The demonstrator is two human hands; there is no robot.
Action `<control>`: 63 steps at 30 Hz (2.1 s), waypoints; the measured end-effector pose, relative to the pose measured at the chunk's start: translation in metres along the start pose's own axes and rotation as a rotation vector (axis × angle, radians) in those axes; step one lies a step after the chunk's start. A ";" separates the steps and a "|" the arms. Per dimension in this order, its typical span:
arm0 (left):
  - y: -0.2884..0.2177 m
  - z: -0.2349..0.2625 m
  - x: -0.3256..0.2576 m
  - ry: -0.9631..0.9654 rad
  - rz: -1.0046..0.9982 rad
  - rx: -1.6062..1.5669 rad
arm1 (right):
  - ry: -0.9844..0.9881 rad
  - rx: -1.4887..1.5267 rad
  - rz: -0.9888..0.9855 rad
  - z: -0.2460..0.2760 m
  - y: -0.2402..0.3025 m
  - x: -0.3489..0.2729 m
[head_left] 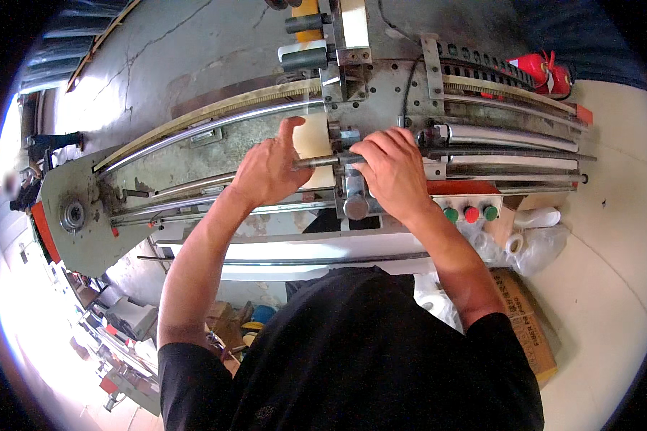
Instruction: The person repeatedly places long metal rods into a wrapping machine, operates the machine to apply a white protective sleeve, and removes the wrapped rods. The person stacks the finished rods and retrieves new ones from a nearby pile to continue the process.
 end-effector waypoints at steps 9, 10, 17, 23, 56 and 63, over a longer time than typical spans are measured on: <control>0.003 -0.012 0.000 0.161 -0.096 -0.422 | -0.041 -0.045 0.003 -0.006 -0.003 -0.005; 0.002 -0.012 -0.002 0.164 -0.113 -0.480 | -0.046 -0.060 0.008 -0.008 -0.002 -0.005; -0.020 0.003 -0.018 -0.112 -0.124 0.028 | -0.020 -0.193 -0.048 -0.009 0.001 -0.001; -0.015 -0.004 -0.015 -0.198 -0.031 0.180 | 0.317 -0.194 -0.040 -0.028 -0.006 -0.004; 0.025 0.010 -0.024 -0.456 -0.089 0.430 | 0.149 -0.316 0.020 -0.022 -0.027 -0.001; -0.021 -0.024 -0.036 -0.378 -0.331 0.388 | -0.144 -0.341 0.094 -0.016 -0.022 -0.007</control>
Point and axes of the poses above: each hand's wrist, its own x-axis towards the middle knuckle, its own z-axis out of the back of the hand, y = z × x, the point moved 9 cm from there along x, towards the middle knuckle, and after that the axes turned 8 degrees about y, right-handed, at the moved point
